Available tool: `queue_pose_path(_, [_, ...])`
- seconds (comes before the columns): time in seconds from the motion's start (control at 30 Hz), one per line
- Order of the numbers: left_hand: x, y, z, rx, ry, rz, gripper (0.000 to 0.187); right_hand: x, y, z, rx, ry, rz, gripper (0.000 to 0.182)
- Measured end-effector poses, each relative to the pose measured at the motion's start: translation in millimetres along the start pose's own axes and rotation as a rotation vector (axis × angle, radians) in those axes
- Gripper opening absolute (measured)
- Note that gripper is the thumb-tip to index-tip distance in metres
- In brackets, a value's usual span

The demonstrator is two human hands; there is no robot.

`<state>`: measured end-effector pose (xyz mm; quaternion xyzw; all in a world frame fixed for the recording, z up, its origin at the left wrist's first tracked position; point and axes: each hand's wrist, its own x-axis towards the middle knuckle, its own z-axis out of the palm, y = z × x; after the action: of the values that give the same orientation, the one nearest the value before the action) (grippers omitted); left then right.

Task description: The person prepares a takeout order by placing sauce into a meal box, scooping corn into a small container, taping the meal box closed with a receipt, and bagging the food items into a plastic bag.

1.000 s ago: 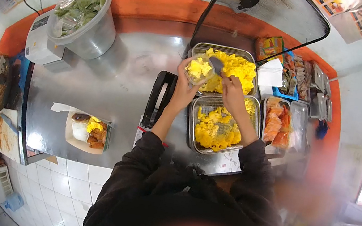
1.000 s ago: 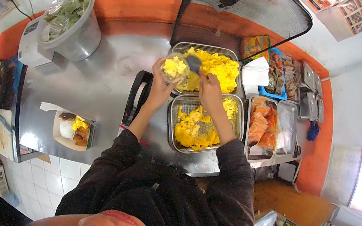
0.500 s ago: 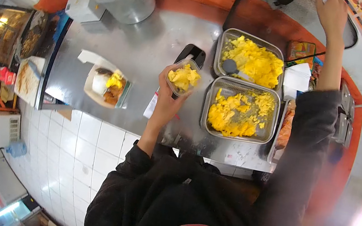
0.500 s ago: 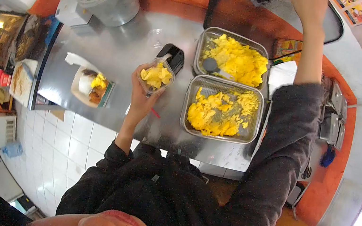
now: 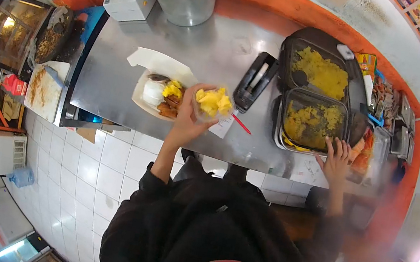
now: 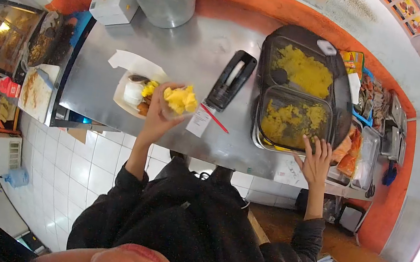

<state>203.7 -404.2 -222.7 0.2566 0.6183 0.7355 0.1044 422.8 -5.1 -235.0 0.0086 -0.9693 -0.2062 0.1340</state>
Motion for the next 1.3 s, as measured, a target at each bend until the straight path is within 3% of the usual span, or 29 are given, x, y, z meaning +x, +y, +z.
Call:
queue_pose_path(0.07, [-17,3,-29,0.071,-0.005,-0.009,0.074,21,-29,-10,0.079,0.066,0.034,0.054])
queue_pose_path(0.13, [-35,-7,-50,0.041,-0.057,-0.049,0.074,74,-68,-17,0.238,0.326,0.033,0.045])
queue_pose_path(0.23, [-62,-34,-61,-0.127,-0.174,-0.197,0.076,201,-136,-25,0.579,0.394,-0.035,0.039])
queue_pose_path(0.27, [-71,-49,-63,-0.130,-0.166,-0.205,0.076,243,-157,-15,0.715,0.358,-0.078,0.035])
queue_pose_path(0.37, [-88,-87,-73,0.041,-0.199,-0.268,0.075,346,-199,62,0.584,0.215,-0.083,0.033])
queue_pose_path(0.43, [-96,-110,-83,0.218,-0.205,-0.237,0.076,387,-209,106,0.488,-0.069,0.105,0.034])
queue_pose_path(0.47, [-95,-112,-85,0.283,-0.205,-0.207,0.076,401,-213,122,0.493,-0.070,0.095,0.034])
queue_pose_path(0.53, [-92,-112,-90,0.414,-0.201,-0.147,0.077,411,-219,149,0.447,-0.425,0.282,0.035])
queue_pose_path(0.57, [-93,-110,-89,0.422,-0.204,-0.147,0.077,409,-224,161,0.457,-0.456,0.277,0.035])
queue_pose_path(0.63, [-95,-112,-91,0.433,-0.216,-0.184,0.077,407,-223,159,0.248,-0.288,0.097,0.040])
queue_pose_path(0.7, [-98,-114,-93,0.404,-0.216,-0.237,0.076,406,-225,133,0.362,-0.158,0.275,0.031])
queue_pose_path(0.77, [-99,-119,-94,0.437,-0.205,-0.232,0.075,384,-221,73,0.560,0.188,0.315,0.021])
queue_pose_path(0.83, [-97,-118,-94,0.404,-0.205,-0.241,0.075,338,-228,1,1.111,0.281,0.548,0.016])
queue_pose_path(0.9, [-99,-116,-94,0.386,-0.189,-0.238,0.074,270,-236,-27,1.309,0.109,0.601,0.021])
queue_pose_path(0.93, [-98,-117,-93,0.375,-0.198,-0.234,0.074,233,-252,-32,1.643,0.086,0.621,0.023])
queue_pose_path(0.97, [-97,-117,-92,0.332,-0.199,-0.275,0.074,195,-262,-25,1.546,-0.023,0.512,0.025])
queue_pose_path(1.03, [-98,-113,-91,0.317,-0.185,-0.351,0.073,139,-285,-20,1.830,-0.399,0.686,0.026])
queue_pose_path(1.17, [-86,-104,-91,0.261,-0.259,-0.272,0.071,105,-312,-17,1.980,-0.466,0.886,0.027])
queue_pose_path(1.3, [-86,-98,-81,0.197,-0.311,-0.244,0.072,99,-330,-25,1.973,-0.200,0.989,0.023])
